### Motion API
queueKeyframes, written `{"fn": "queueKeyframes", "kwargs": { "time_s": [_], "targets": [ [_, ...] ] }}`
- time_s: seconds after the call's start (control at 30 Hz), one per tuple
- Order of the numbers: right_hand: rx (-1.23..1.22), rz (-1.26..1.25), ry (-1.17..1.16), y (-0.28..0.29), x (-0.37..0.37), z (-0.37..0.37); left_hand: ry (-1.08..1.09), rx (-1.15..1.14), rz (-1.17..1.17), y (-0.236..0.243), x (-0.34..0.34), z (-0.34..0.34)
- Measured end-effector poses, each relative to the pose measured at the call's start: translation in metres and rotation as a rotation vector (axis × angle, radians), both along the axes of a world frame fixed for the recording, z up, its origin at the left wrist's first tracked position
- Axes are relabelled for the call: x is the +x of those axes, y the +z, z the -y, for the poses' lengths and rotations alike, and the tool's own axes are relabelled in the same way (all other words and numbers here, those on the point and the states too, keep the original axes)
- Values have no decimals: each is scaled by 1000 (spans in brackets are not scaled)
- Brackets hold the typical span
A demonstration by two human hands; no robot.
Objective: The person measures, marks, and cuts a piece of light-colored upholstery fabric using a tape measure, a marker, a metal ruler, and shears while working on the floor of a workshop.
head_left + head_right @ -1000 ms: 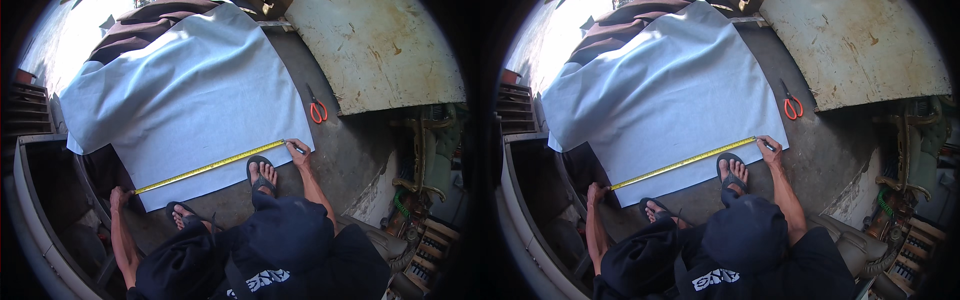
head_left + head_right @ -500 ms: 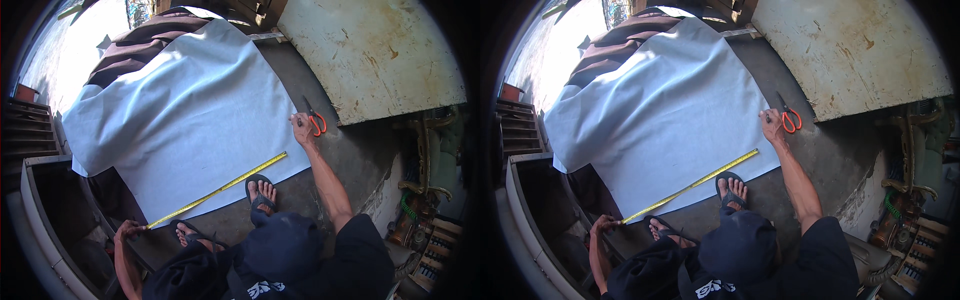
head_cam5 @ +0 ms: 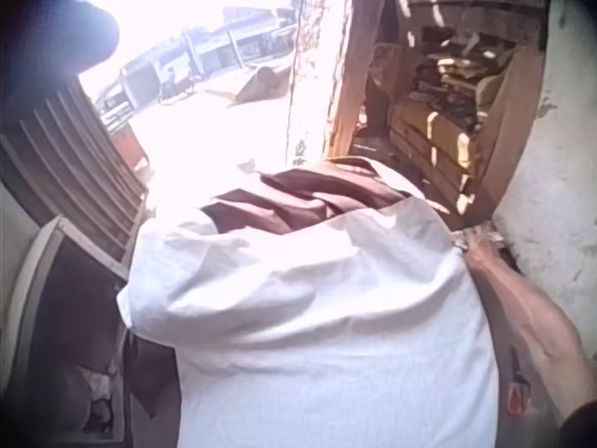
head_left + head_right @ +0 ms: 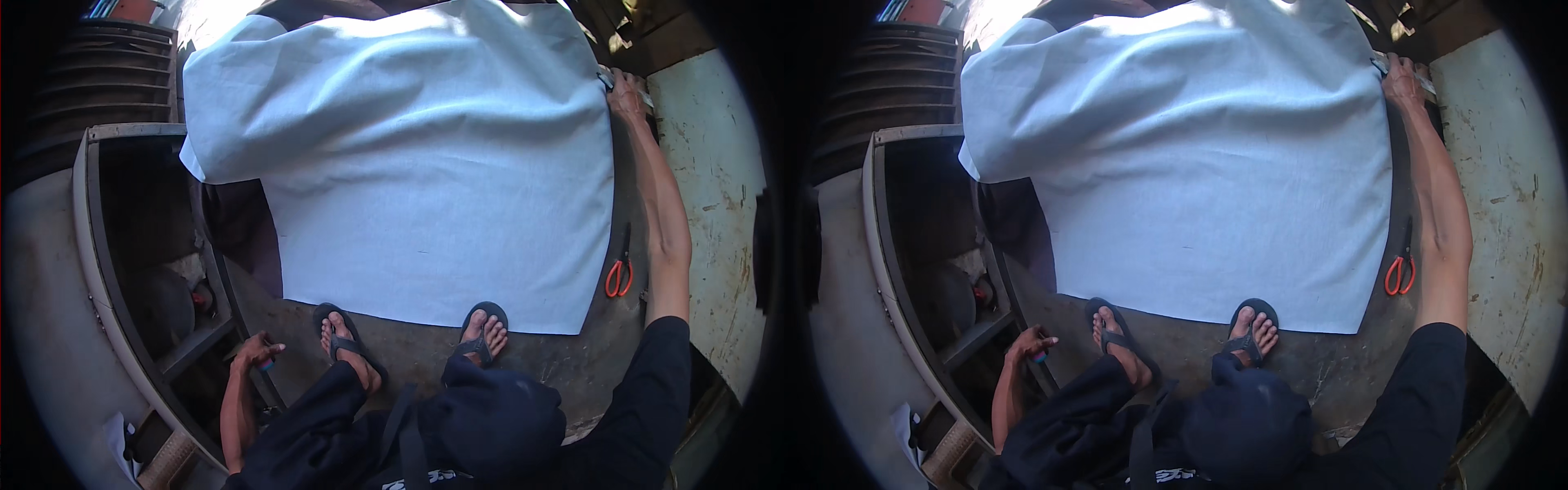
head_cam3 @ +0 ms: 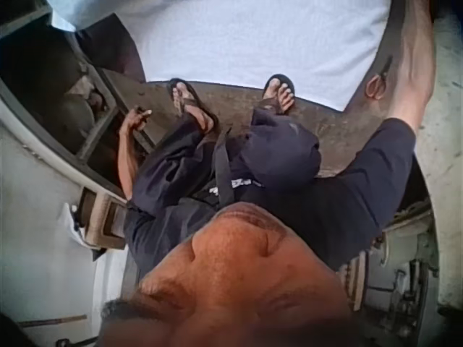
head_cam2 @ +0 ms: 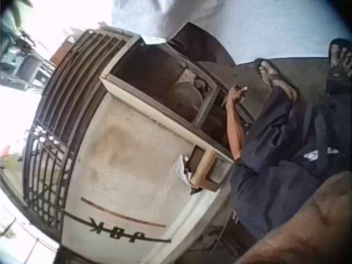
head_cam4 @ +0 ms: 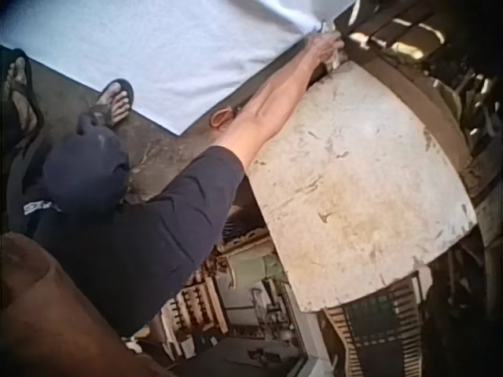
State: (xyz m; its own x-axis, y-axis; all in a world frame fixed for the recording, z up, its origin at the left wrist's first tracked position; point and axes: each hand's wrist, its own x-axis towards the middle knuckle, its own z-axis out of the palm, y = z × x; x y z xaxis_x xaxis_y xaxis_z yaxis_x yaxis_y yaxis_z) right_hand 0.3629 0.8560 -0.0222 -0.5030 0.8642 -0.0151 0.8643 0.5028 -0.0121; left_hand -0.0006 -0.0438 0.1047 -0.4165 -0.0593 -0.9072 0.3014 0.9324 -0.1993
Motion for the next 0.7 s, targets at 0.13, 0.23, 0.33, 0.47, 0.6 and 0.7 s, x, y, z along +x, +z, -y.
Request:
{"fn": "queueKeyframes", "kwargs": {
  "time_s": [0.13, 0.23, 0.33, 0.47, 0.6, 0.7],
  "targets": [
    [-11, 56, 29, -23, 34, -84, 4, 25, 17, -28, 36, -14],
    [-131, 96, 36, -31, 9, -75, -58, 46, -18, -34, 64, 9],
    [-82, 224, 108, -8, -2, -35, 468, 144, -81, -44, 90, 9],
    [43, 373, 45, 53, 31, -12, 19, 276, -269, -81, 123, 4],
    [28, 383, -147, 107, 108, 16, -77, 306, -233, -99, 114, -6],
    [-112, 302, -400, 140, 141, 84, 43, 205, -114, -93, 93, -7]
  ]
}}
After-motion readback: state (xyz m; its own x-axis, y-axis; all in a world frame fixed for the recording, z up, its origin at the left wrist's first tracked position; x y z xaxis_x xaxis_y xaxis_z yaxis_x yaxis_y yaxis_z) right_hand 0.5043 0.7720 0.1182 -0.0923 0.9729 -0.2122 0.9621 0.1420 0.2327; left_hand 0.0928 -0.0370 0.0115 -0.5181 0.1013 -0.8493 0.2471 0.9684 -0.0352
